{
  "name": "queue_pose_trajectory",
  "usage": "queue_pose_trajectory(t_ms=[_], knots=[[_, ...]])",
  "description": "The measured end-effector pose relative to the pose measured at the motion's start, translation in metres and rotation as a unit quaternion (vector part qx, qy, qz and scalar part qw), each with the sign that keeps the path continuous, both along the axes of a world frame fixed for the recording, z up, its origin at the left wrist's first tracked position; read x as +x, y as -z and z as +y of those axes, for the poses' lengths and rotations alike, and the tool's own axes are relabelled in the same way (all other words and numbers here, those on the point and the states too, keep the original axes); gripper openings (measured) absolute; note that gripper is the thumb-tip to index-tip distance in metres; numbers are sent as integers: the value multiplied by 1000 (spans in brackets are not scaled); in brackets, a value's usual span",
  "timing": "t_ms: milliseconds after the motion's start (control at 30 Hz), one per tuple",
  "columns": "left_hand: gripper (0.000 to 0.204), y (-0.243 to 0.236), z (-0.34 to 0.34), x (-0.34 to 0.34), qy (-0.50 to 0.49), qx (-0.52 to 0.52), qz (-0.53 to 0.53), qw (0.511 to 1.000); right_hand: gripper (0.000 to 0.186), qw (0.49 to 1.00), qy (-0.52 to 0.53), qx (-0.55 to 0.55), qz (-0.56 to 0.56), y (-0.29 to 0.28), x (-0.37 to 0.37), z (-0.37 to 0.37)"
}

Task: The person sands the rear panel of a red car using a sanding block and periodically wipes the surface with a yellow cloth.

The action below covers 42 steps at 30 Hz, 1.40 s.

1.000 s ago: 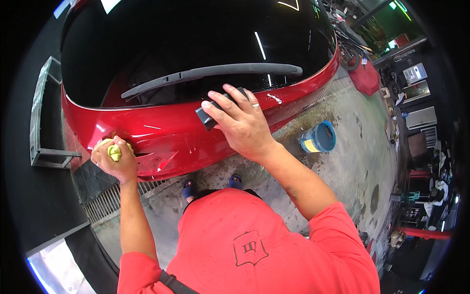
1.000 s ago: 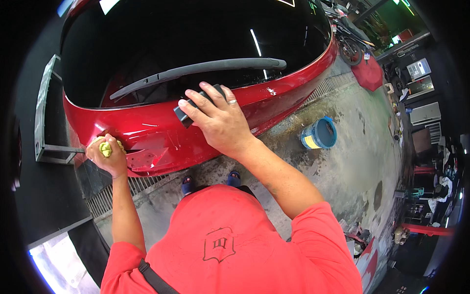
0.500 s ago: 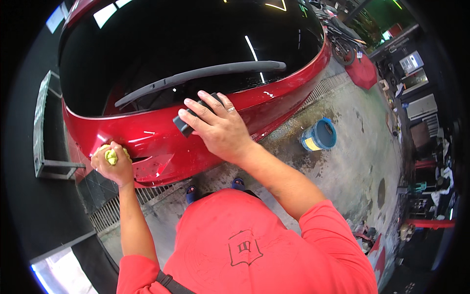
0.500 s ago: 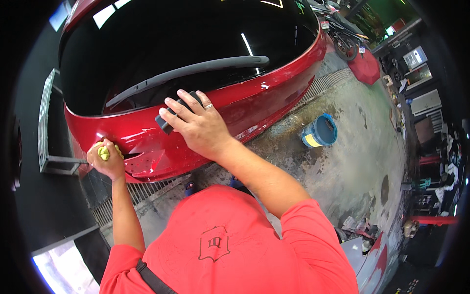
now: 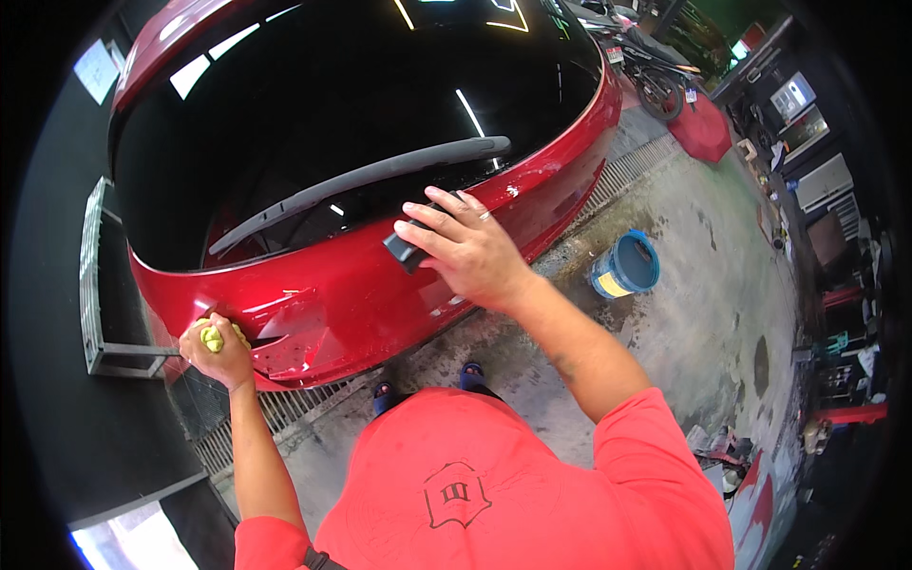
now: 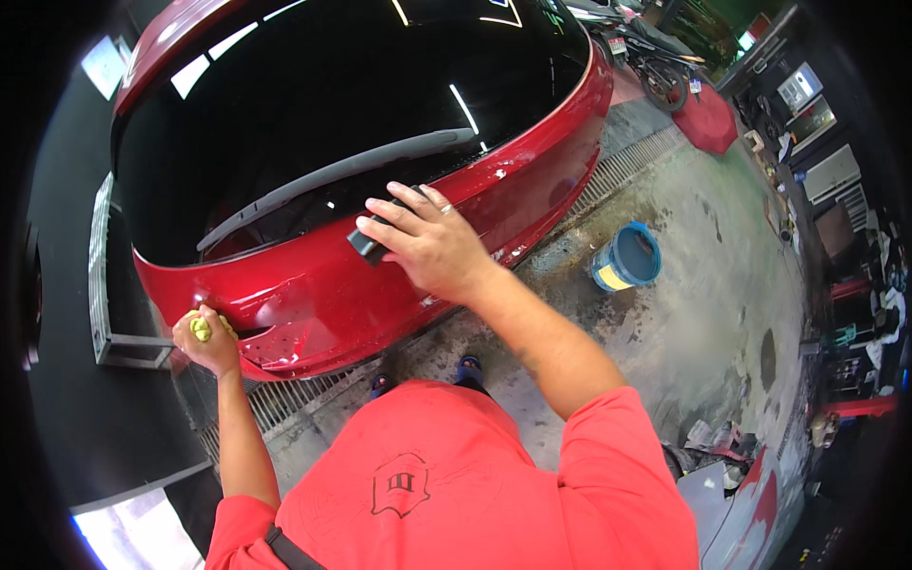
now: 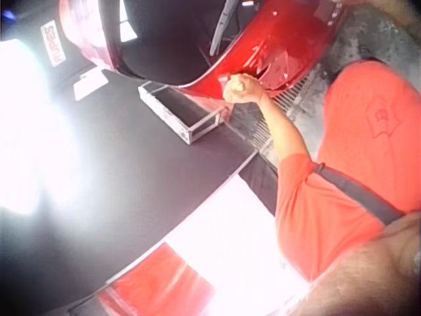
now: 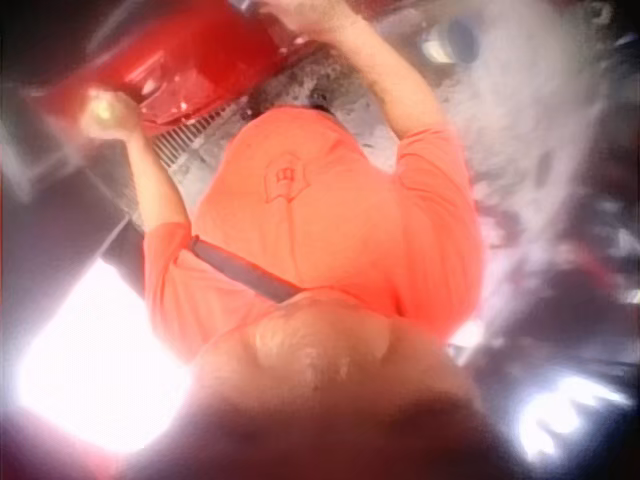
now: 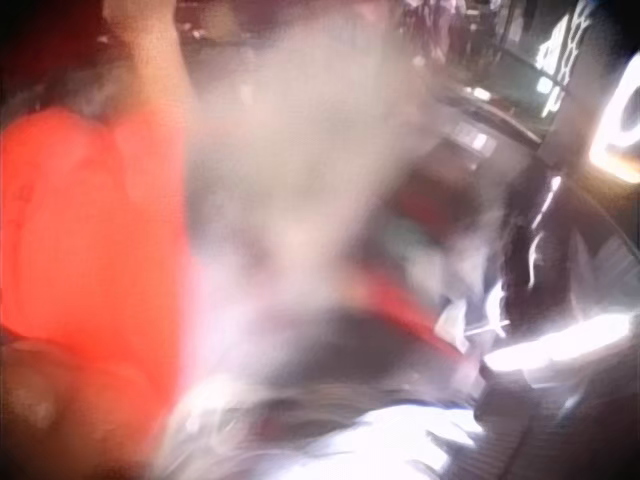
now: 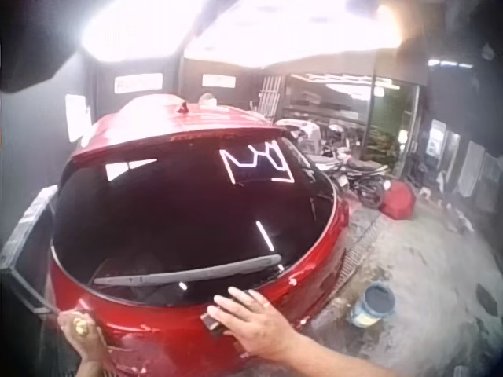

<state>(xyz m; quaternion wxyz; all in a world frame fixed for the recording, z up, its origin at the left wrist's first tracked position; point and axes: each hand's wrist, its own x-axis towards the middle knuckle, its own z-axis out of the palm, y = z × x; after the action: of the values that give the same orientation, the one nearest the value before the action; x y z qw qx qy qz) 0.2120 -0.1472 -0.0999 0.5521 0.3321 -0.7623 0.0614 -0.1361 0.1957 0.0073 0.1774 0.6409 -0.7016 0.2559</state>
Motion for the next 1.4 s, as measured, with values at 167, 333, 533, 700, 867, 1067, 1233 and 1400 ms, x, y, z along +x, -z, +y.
queue_pose_trajectory(t_ms=[167, 333, 533, 700, 867, 1067, 1233, 1400], knots=[[14, -6, 5, -5, -5, 8, 2, 1000, 61, 995, 93, -31, -2, -5, -136, 78], [16, -13, 6, 3, -22, 16, -23, 999, 63, 999, 16, -41, 23, 6, -84, 43], [21, -10, 2, -2, -61, 33, -37, 997, 59, 999, -12, -49, 16, 4, 32, -40], [17, -13, 12, 1, -40, 14, -23, 999, 64, 999, -4, -25, 30, -1, -42, 29], [18, -15, 9, -4, 25, 7, -24, 999, 70, 996, -38, -12, 74, 0, 57, -60], [26, -10, -13, 51, 180, 56, -6, 982, 53, 995, -14, -81, 63, 15, 223, -263], [22, 13, -55, 174, 155, 172, 19, 973, 64, 992, 34, -2, 122, 6, 203, -222], [18, 48, -106, 276, 45, 241, -25, 969, 66, 996, 63, -25, 62, 10, 185, -180]])
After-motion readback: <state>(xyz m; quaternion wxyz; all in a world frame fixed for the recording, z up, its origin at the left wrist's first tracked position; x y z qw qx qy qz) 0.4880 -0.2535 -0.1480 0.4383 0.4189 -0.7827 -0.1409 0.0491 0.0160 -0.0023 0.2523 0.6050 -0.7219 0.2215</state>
